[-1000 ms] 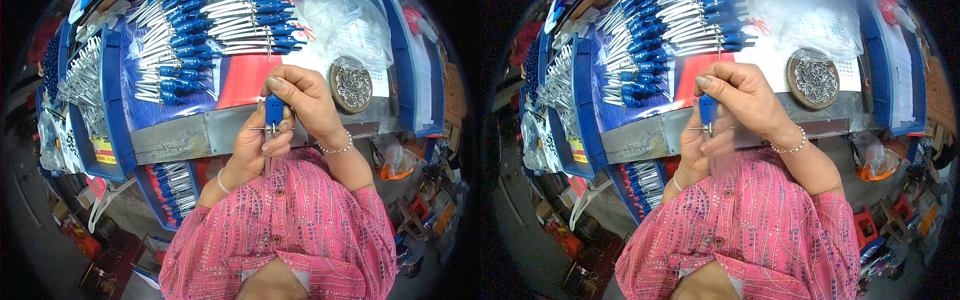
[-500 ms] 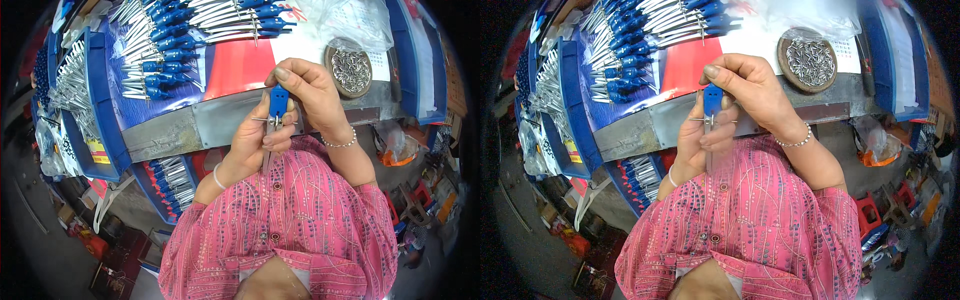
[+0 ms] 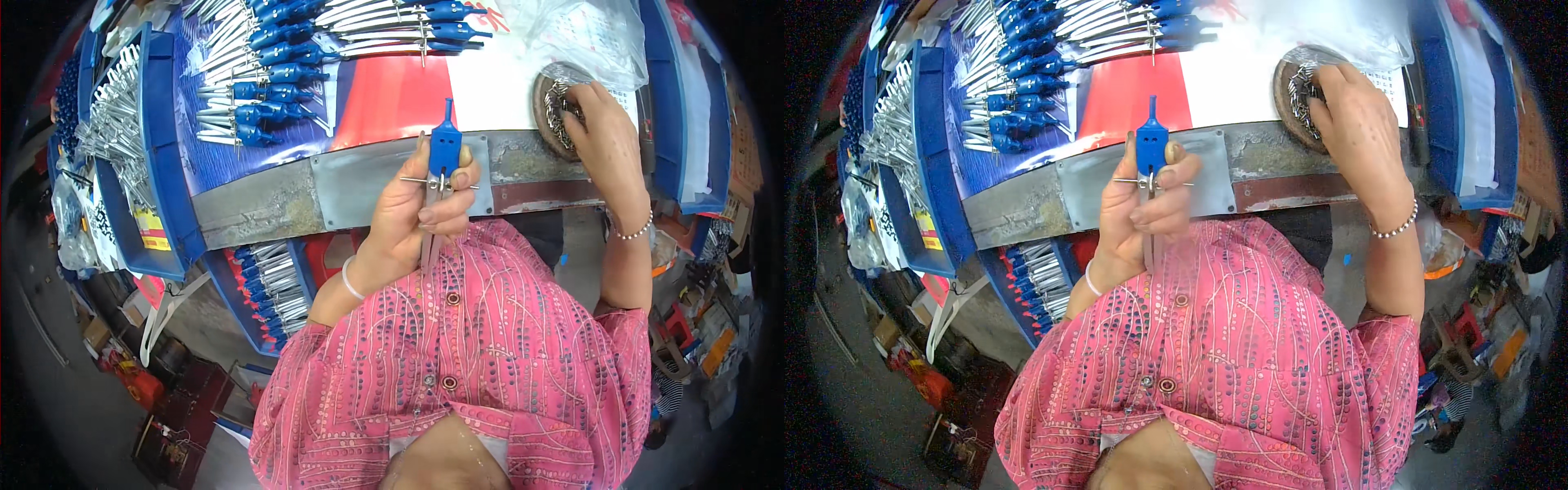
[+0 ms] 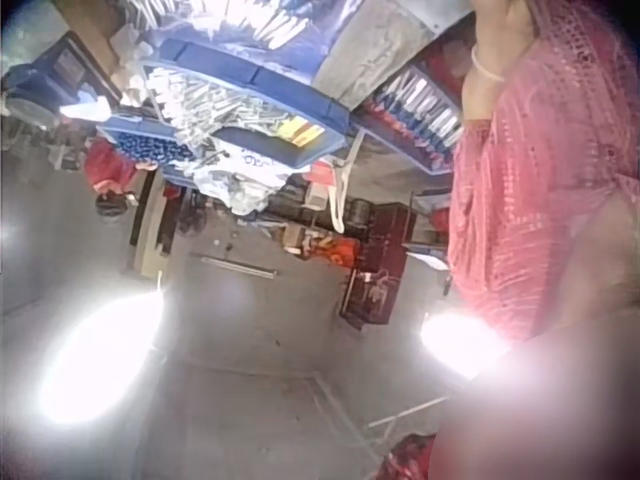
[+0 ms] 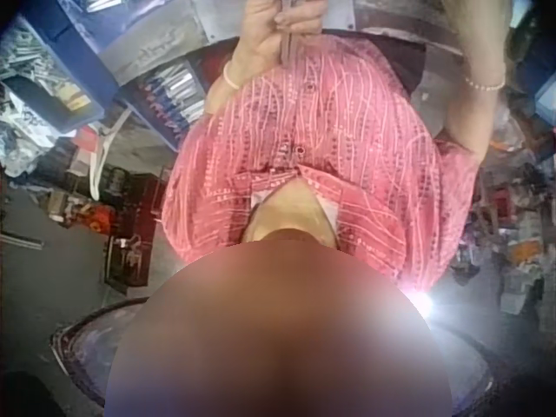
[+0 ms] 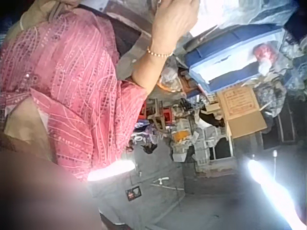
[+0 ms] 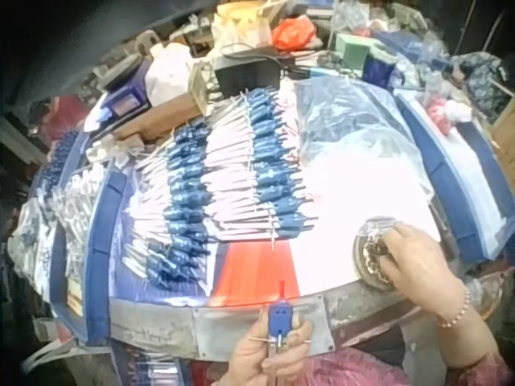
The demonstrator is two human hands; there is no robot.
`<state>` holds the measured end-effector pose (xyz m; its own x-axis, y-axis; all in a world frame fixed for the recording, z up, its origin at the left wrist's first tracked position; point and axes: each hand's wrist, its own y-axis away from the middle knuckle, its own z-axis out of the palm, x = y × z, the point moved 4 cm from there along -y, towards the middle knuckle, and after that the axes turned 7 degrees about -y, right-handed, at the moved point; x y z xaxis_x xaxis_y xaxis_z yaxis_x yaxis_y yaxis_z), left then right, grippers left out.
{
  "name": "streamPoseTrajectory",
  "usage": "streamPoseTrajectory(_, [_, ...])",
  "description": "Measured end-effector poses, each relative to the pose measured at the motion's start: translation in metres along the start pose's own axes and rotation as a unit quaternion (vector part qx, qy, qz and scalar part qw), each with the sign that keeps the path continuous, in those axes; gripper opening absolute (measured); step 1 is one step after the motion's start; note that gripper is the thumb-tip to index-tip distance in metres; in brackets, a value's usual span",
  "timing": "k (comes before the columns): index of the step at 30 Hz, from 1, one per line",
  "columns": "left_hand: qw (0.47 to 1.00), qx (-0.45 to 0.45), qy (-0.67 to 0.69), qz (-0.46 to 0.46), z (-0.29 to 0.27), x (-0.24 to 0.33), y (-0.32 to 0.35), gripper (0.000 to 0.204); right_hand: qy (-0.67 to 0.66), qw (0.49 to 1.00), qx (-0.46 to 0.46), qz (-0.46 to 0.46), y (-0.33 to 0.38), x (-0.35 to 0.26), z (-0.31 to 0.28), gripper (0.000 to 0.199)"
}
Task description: The recorder is assembling small blue plastic components onto clear tubes at a manual workstation.
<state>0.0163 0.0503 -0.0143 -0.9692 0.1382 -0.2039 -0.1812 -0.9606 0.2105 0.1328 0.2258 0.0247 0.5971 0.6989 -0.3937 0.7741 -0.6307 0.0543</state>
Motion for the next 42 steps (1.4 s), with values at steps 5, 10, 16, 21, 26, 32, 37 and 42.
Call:
streamPoseTrajectory(5, [1.0, -0.011, -0.026, 0.001, 0.002, -0.001, -0.001, 0.04, 0.031, 0.999, -0.008, -0.029, -0.007, 0.013, 0.006, 0.011])
streamPoseTrajectory(10, [0.997, -0.006, -0.074, 0.008, 0.003, -0.001, -0.001, 0.04, -0.073, 0.997, -0.01, 0.019, -0.005, 0.007, -0.007, 0.01])
streamPoseTrajectory(16, [1.0, -0.02, -0.02, -0.007, 0.002, -0.004, -0.003, 0.042, -0.25, 0.966, 0.019, 0.065, 0.0, 0.008, -0.013, 0.008])
streamPoseTrajectory(21, [0.999, -0.027, -0.026, -0.022, 0.001, -0.005, -0.003, 0.04, -0.442, 0.894, 0.023, 0.069, 0.013, -0.03, -0.027, 0.011])
streamPoseTrajectory(26, [0.999, -0.022, -0.032, -0.017, 0.003, -0.006, -0.002, 0.04, -0.556, 0.831, 0.026, -0.017, 0.016, -0.074, -0.014, 0.009])
streamPoseTrajectory(32, [0.998, -0.006, -0.055, -0.012, 0.0, -0.003, 0.004, 0.038, -0.46, 0.878, 0.049, -0.12, 0.019, -0.095, -0.006, 0.011])
streamPoseTrajectory(37, [0.999, 0.018, -0.04, 0.017, -0.002, -0.001, 0.006, 0.031, -0.46, 0.875, 0.083, -0.128, 0.018, -0.102, 0.008, 0.015])
streamPoseTrajectory(42, [0.997, 0.047, -0.054, 0.026, 0.0, -0.001, 0.009, 0.029, -0.408, 0.899, 0.103, -0.123, 0.018, -0.111, 0.01, 0.015])
